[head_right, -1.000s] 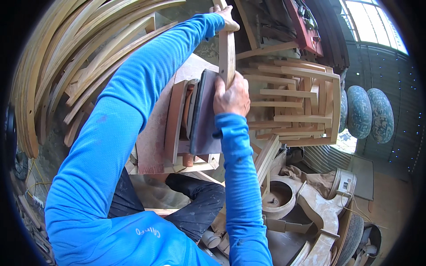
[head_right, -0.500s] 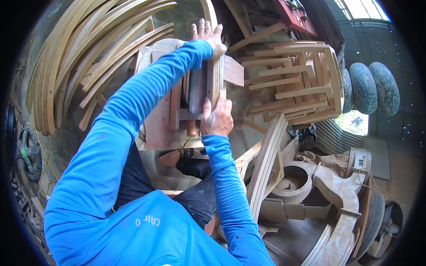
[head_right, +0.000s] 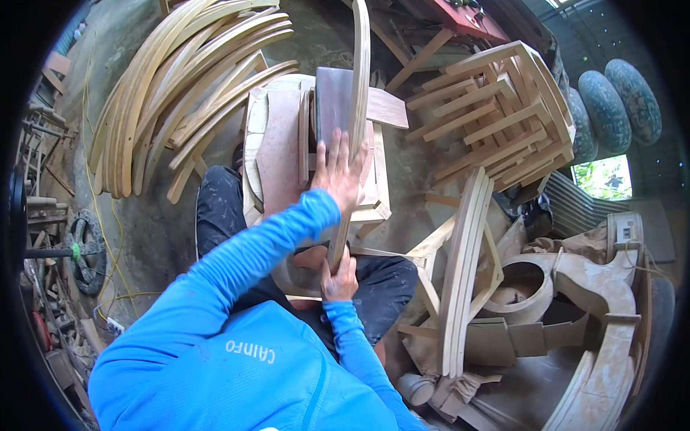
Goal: The recorder is sanding curved wooden slats using a sanding block at a workbench.
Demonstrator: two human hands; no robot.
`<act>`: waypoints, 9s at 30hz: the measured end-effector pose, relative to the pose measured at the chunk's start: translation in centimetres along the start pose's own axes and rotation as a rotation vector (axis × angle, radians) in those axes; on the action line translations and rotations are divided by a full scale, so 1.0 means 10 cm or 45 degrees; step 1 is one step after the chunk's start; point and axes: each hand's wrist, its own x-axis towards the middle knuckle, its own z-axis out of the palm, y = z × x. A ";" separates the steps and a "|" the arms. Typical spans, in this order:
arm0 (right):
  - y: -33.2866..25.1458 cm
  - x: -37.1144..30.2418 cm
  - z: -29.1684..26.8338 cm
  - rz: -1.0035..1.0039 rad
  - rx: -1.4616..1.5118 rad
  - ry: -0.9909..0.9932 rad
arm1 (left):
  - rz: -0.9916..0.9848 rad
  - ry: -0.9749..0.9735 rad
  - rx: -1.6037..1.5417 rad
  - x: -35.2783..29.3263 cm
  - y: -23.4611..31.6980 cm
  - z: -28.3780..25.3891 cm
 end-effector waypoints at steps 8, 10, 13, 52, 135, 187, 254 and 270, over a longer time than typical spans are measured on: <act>0.06 -0.25 -0.38 -0.320 0.092 0.140 | -0.179 0.183 -0.669 -0.42 0.08 0.01; -0.01 -0.16 -0.48 -0.397 0.109 0.116 | -0.246 0.323 -0.971 -0.42 -0.02 -0.11; -0.07 -0.06 -0.77 -0.610 0.066 0.138 | -0.175 0.656 -0.998 -0.45 -0.29 -0.43; 0.30 -0.30 -1.60 0.478 1.174 0.201 | -0.119 0.521 -2.867 -0.93 -2.01 -1.35; -0.69 1.65 -0.81 0.213 -0.270 -0.403 | 0.078 -0.195 0.045 3.62 -2.04 0.18; -0.42 -0.23 -2.16 0.137 0.460 -0.351 | -0.611 0.371 -3.086 0.72 -0.71 -1.61; -1.84 0.71 -4.10 -0.885 1.298 0.023 | 0.679 0.781 -0.948 0.68 -0.13 -0.57; -1.96 0.90 -3.60 -1.202 1.265 0.110 | 0.598 0.534 -1.018 0.80 -0.41 -0.60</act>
